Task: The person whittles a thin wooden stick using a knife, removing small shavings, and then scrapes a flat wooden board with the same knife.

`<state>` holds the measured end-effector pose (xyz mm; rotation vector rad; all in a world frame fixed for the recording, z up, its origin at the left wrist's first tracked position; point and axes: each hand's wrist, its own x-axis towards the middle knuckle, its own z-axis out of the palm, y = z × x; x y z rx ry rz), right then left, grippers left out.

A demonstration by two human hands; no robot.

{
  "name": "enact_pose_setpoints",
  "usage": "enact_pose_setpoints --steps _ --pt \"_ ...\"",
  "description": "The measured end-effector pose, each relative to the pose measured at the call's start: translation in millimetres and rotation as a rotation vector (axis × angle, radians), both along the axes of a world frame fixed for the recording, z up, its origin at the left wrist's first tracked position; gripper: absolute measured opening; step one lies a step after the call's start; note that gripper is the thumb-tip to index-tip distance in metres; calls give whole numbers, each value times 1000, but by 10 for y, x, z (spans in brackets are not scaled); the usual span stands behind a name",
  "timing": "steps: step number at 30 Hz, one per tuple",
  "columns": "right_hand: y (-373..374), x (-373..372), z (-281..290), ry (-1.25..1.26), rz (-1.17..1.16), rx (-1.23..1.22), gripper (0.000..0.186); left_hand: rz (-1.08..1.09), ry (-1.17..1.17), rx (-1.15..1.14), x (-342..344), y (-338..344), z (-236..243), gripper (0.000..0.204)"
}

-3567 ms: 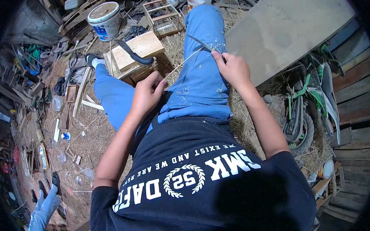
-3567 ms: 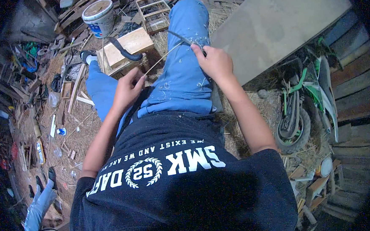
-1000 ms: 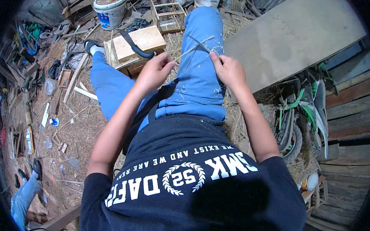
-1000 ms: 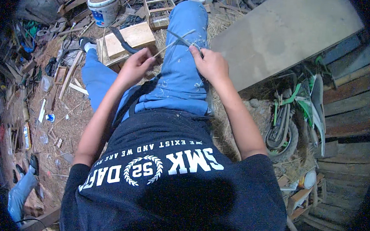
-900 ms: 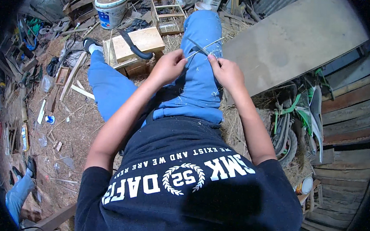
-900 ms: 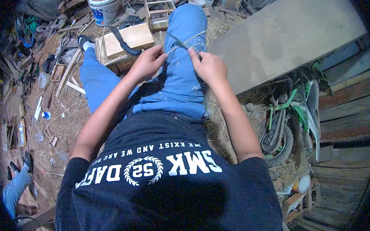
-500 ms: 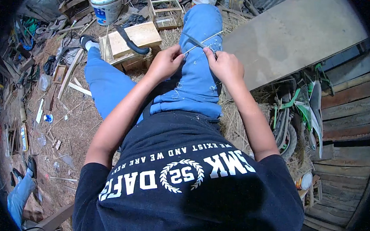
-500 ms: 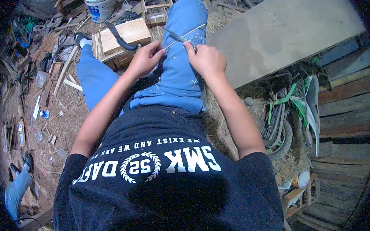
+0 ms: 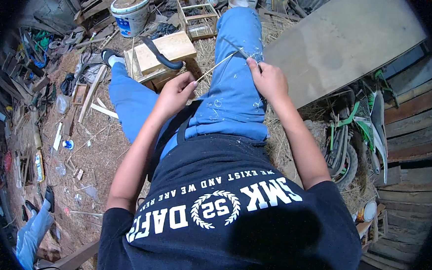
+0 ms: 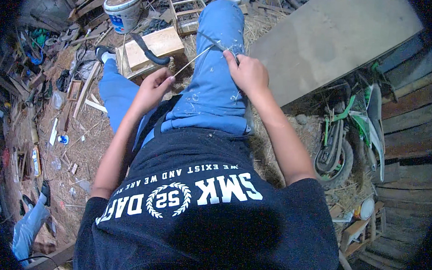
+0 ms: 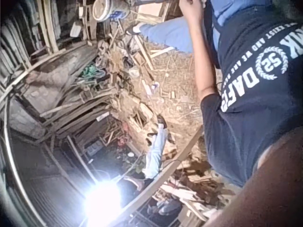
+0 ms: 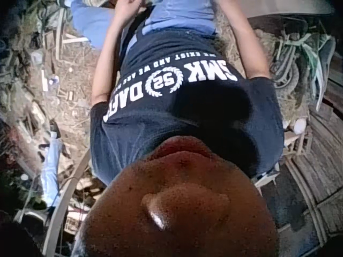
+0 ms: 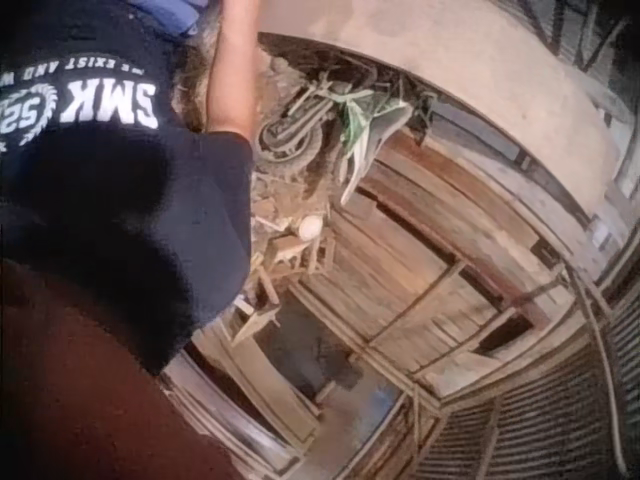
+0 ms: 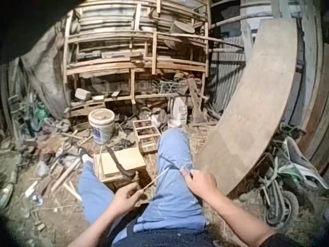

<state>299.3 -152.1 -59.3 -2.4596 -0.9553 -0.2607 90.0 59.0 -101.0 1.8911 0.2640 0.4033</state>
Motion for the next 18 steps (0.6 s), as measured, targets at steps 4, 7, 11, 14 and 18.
enact_pose_setpoints --steps 4,7,11,14,18 --pt "42 -81 90 -31 36 -46 67 26 -114 196 520 -84 -28 21" --pt "31 -70 121 -43 32 -77 67 59 -31 264 740 -250 238 22" --pt "13 -96 145 -121 -3 -112 67 86 -27 312 851 -311 292 25" --pt "-8 -147 143 -183 -20 -131 67 46 -70 304 803 -295 179 25" --pt "-93 -117 101 -213 -56 -155 67 48 -65 306 352 -275 8 22"
